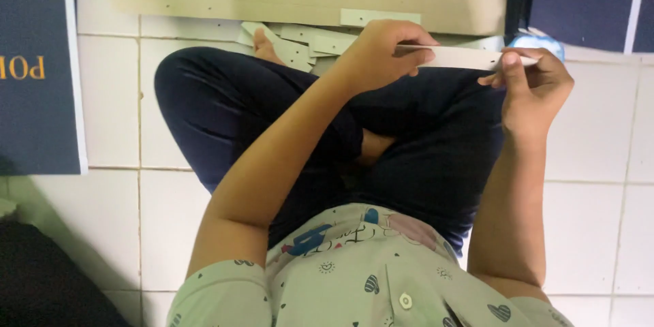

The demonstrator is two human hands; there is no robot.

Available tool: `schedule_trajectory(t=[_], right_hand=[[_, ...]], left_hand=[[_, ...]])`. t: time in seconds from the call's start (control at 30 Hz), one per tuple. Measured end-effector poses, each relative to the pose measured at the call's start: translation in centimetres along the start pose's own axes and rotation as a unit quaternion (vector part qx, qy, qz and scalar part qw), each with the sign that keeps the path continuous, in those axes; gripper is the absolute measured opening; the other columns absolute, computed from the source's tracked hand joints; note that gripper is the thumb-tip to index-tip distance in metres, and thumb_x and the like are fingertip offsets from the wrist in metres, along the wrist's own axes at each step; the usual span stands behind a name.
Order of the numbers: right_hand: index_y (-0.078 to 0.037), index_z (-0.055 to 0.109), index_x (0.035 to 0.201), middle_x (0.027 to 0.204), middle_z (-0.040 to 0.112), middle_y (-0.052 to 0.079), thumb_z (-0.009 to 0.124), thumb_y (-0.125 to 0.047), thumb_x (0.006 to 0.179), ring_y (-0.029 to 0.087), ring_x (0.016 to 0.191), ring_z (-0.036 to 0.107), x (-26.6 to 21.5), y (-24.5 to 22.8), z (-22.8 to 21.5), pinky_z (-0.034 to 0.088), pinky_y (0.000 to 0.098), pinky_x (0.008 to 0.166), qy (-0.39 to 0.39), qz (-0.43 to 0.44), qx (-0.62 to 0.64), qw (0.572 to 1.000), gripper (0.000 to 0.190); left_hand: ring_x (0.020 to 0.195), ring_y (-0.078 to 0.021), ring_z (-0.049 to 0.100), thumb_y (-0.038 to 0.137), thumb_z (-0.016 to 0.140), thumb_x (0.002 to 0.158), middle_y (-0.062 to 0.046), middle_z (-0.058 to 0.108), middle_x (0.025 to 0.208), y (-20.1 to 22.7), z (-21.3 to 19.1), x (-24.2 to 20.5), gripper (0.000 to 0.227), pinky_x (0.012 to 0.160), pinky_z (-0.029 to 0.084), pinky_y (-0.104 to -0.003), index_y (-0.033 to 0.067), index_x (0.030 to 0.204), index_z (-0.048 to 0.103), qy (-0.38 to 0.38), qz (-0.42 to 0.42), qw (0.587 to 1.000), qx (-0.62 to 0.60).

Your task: The person folds dark blue paper folders and uses a stick to apply glue from a container onto small white paper strips, then attaches the strips to a tan paper sheet.

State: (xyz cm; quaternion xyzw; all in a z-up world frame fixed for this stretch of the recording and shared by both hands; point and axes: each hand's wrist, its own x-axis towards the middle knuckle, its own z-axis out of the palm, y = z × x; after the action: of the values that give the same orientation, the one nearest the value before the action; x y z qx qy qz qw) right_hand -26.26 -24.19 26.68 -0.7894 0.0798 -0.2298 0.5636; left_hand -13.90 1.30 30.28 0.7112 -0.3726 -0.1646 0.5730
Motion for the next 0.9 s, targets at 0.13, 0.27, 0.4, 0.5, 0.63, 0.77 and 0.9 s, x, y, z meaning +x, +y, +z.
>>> schedule_trajectory(t=[0.13,0.27,0.4,0.5,0.63,0.77,0.9], right_hand=[[0.003,0.067,0.11,0.077,0.062,0.013,0.071,-0.02,0.118,0.021,0.064,0.066,-3.0,1.8,-5.3,0.057,0.0285,0.061,0.061,0.029,-0.024,0.997,0.025],[0.006,0.068,0.111,0.077,0.063,0.012,0.08,-0.024,0.11,0.02,0.061,0.067,-5.9,5.4,-9.1,0.06,0.0289,0.055,0.127,0.113,0.008,0.985,0.032],[0.002,0.068,0.105,0.11,0.072,0.018,0.075,-0.036,0.101,0.018,0.061,0.066,-7.2,7.4,-11.2,0.063,0.0251,0.052,0.178,0.171,0.076,0.966,0.039],[-0.004,0.061,0.08,0.088,0.061,0.011,0.058,-0.059,0.098,0.015,0.06,0.055,-7.0,9.4,-12.4,0.059,0.0268,0.05,0.241,0.223,0.075,0.942,0.057],[-0.004,0.069,0.119,0.082,0.063,0.003,0.055,-0.021,0.105,0.006,0.053,0.051,-6.1,14.5,-13.4,0.061,0.022,0.052,0.283,0.294,-0.057,0.911,0.026],[-0.006,0.049,0.148,0.109,0.069,0.001,0.07,-0.005,0.097,0.006,0.062,0.046,-5.4,19.9,-13.1,0.055,0.0193,0.071,0.265,0.319,-0.095,0.905,0.055],[0.001,0.066,0.126,0.108,0.075,0.013,0.065,-0.007,0.095,0.017,0.091,0.077,-3.4,21.9,-11.6,0.069,0.0309,0.086,0.296,0.188,-0.057,0.935,0.032]], left_hand=[[0.061,-0.0071,0.078,0.031,0.06,0.09,-0.003,0.082,0.074,1.4,6.6,1.7,0.032,0.064,0.058,-0.018,0.0076,0.103,0.076,-0.03,-0.114,0.992,-0.035],[0.065,-0.0152,0.08,0.02,0.062,0.087,-0.011,0.079,0.084,-0.1,13.1,2.1,0.027,0.059,0.061,-0.016,0.0019,0.102,0.076,-0.028,-0.191,0.97,-0.147],[0.078,-0.029,0.082,0.01,0.062,0.083,-0.019,0.074,0.107,-0.5,16.7,3.6,0.027,0.066,0.071,-0.024,-0.003,0.102,0.077,-0.019,-0.279,0.934,-0.222],[0.068,-0.0282,0.082,0.01,0.058,0.082,-0.017,0.078,0.107,-0.4,16.6,5.0,0.027,0.057,0.066,-0.021,-0.0001,0.098,0.076,-0.01,-0.319,0.929,-0.19],[0.067,-0.0251,0.081,0.011,0.058,0.082,-0.018,0.079,0.104,-0.3,16.8,6.0,0.026,0.058,0.066,-0.022,0.0002,0.098,0.076,-0.026,-0.33,0.928,-0.172],[0.062,-0.0239,0.079,0.009,0.062,0.084,-0.016,0.079,0.107,-0.7,17.6,6.8,0.021,0.055,0.065,-0.021,0.0014,0.097,0.076,0.008,-0.364,0.916,-0.167],[0.063,-0.0248,0.079,0.01,0.068,0.089,-0.021,0.078,0.103,-1.3,18.2,7.3,0.022,0.055,0.067,-0.023,-0.0007,0.106,0.076,0.024,-0.306,0.929,-0.207]])
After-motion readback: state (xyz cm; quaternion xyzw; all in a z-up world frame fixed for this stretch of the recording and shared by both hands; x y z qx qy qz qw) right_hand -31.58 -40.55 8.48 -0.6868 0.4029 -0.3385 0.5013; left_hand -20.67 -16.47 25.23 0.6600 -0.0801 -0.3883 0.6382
